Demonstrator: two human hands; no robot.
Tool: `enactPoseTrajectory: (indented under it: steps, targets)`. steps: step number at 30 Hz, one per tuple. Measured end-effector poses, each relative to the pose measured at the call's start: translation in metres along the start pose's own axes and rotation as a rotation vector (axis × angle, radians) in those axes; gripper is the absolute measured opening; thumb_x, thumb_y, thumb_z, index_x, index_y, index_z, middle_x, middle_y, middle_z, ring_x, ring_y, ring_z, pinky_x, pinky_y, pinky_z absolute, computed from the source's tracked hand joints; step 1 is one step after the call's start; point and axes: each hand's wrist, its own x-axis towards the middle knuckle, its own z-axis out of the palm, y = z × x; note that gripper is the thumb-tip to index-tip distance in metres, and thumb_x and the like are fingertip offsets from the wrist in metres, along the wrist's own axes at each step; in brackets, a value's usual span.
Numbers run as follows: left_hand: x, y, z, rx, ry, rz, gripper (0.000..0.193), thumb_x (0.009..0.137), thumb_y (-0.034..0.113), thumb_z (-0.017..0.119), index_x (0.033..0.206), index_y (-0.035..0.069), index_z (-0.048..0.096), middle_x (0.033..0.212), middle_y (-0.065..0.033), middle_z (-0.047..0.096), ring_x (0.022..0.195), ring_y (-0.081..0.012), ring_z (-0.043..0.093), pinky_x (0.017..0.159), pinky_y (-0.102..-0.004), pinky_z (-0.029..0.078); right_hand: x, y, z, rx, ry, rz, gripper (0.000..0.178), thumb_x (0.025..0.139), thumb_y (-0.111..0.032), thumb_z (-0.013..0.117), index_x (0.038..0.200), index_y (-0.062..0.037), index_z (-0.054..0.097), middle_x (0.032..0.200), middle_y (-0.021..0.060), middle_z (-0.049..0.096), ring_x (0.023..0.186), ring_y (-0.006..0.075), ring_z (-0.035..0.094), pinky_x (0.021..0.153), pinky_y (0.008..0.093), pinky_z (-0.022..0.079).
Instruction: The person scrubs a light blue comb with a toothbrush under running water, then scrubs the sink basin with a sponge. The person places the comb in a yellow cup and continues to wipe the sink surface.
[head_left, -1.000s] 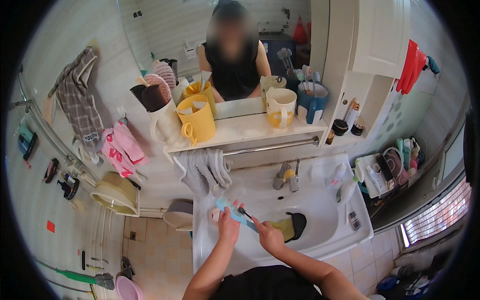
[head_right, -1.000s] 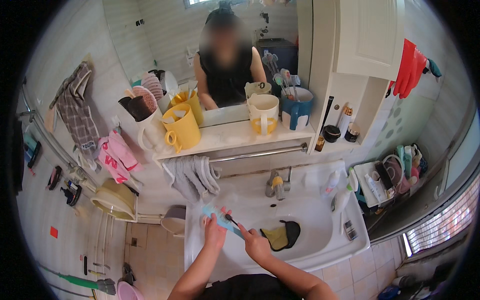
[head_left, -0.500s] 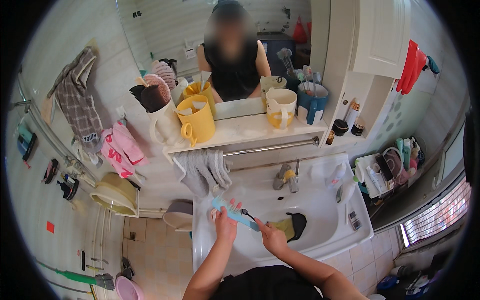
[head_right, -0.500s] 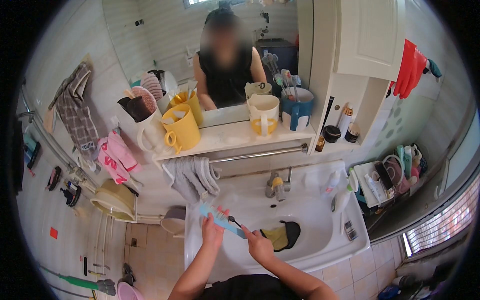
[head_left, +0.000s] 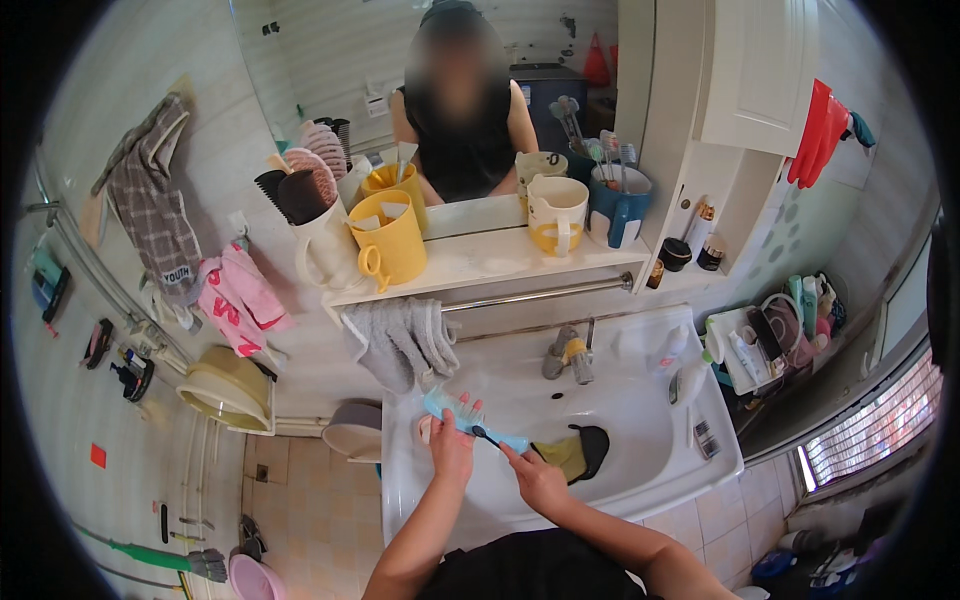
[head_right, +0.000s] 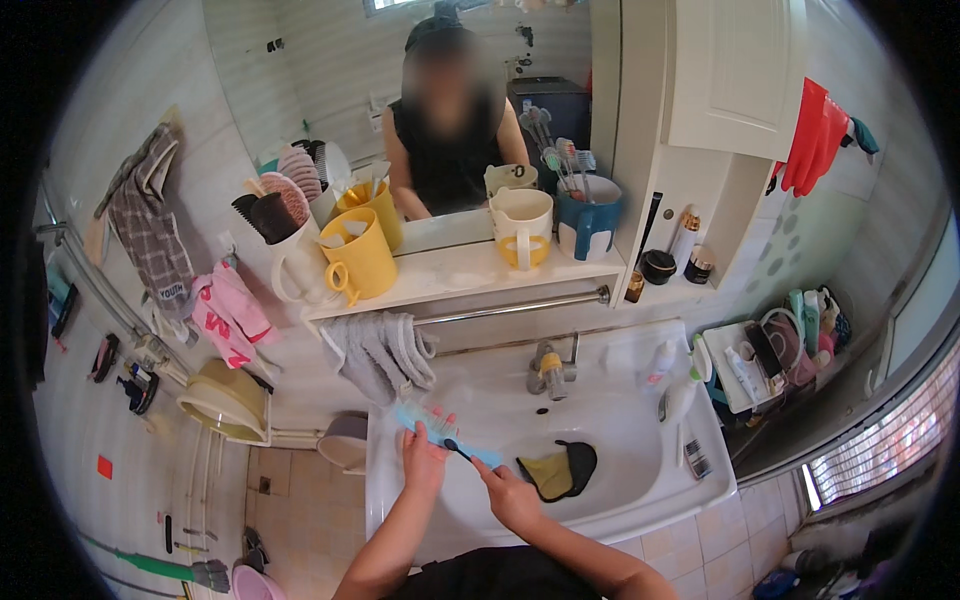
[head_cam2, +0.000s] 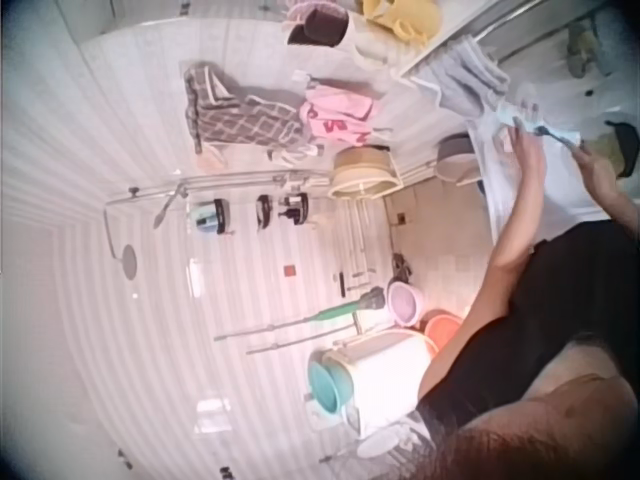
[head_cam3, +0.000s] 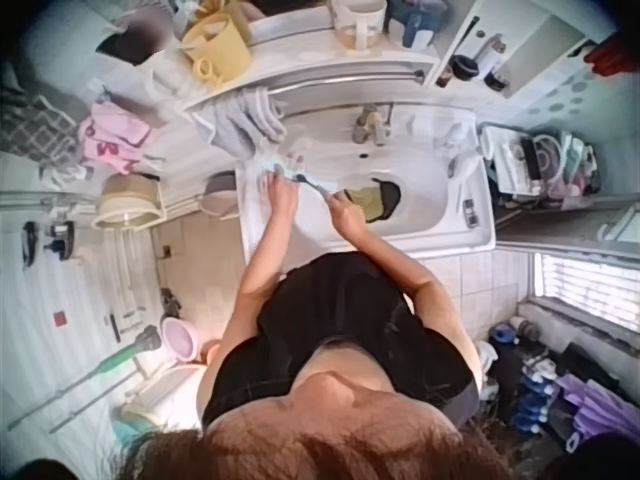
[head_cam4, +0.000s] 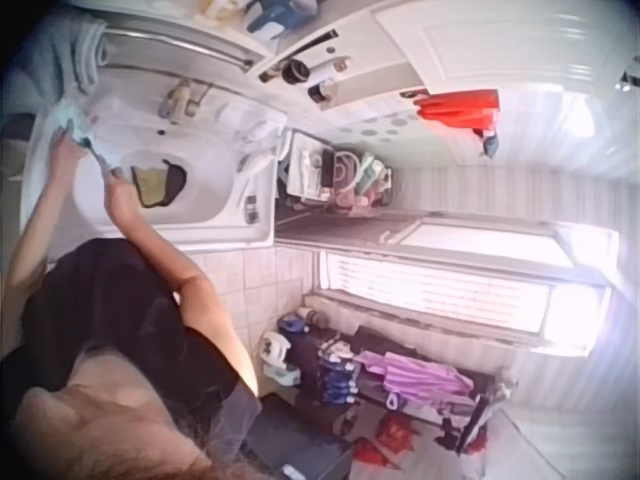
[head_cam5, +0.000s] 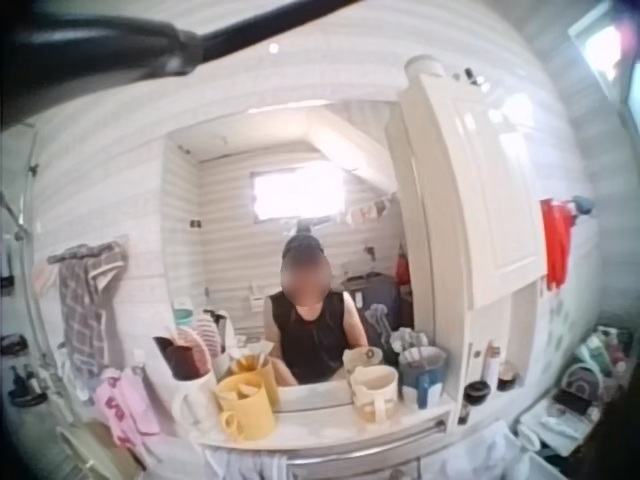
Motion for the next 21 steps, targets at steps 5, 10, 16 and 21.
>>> enactPoseTrajectory:
  steps: [5, 10, 16, 21]
  targets:
    - [-0.001, 0.021, 0.010, -0.044, 0.118, 0.080, 0.036, 0.096, 0.025, 0.041, 0.128, 0.009, 0.034, 0.133, -0.0120, 0.040, 0.115, -0.0327, 0.048, 0.088, -0.0491, 0.042, -0.024, 0.023, 0.003, 0.049, 0.045, 0.246, 0.043, 0.084, -0.006, 0.051, 0.125, -0.0190, 0.050, 0.082, 0.0127, 0.056, 0.067, 0.0343, 0.057, 0.058, 0.0417, 0.046]
    - [-0.003, 0.015, -0.001, -0.064, 0.134, 0.105, 0.034, 0.096, 0.025, 0.040, 0.126, 0.009, 0.035, 0.134, -0.0108, 0.040, 0.117, -0.0312, 0.045, 0.089, -0.0513, 0.041, -0.016, 0.004, -0.003, 0.106, 0.044, 0.170, 0.041, 0.085, -0.007, 0.051, 0.125, -0.0162, 0.050, 0.083, 0.0137, 0.057, 0.071, 0.0337, 0.057, 0.061, 0.0406, 0.046]
    - [-0.010, 0.033, 0.019, -0.130, 0.149, 0.041, 0.034, 0.095, 0.024, 0.042, 0.125, 0.008, 0.036, 0.134, -0.0107, 0.039, 0.119, -0.0321, 0.043, 0.090, -0.0514, 0.041, -0.026, 0.041, 0.008, 0.061, 0.082, 0.320, 0.041, 0.084, -0.007, 0.050, 0.124, -0.0166, 0.051, 0.080, 0.0142, 0.056, 0.071, 0.0324, 0.057, 0.061, 0.0398, 0.046]
    - [-0.005, 0.021, 0.006, -0.092, 0.146, 0.079, 0.034, 0.095, 0.025, 0.042, 0.124, 0.008, 0.036, 0.133, -0.0103, 0.040, 0.119, -0.0318, 0.042, 0.090, -0.0507, 0.043, -0.022, 0.014, -0.007, 0.093, 0.023, 0.163, 0.040, 0.084, -0.007, 0.050, 0.122, -0.0188, 0.053, 0.079, 0.0141, 0.058, 0.072, 0.0340, 0.058, 0.063, 0.0430, 0.047]
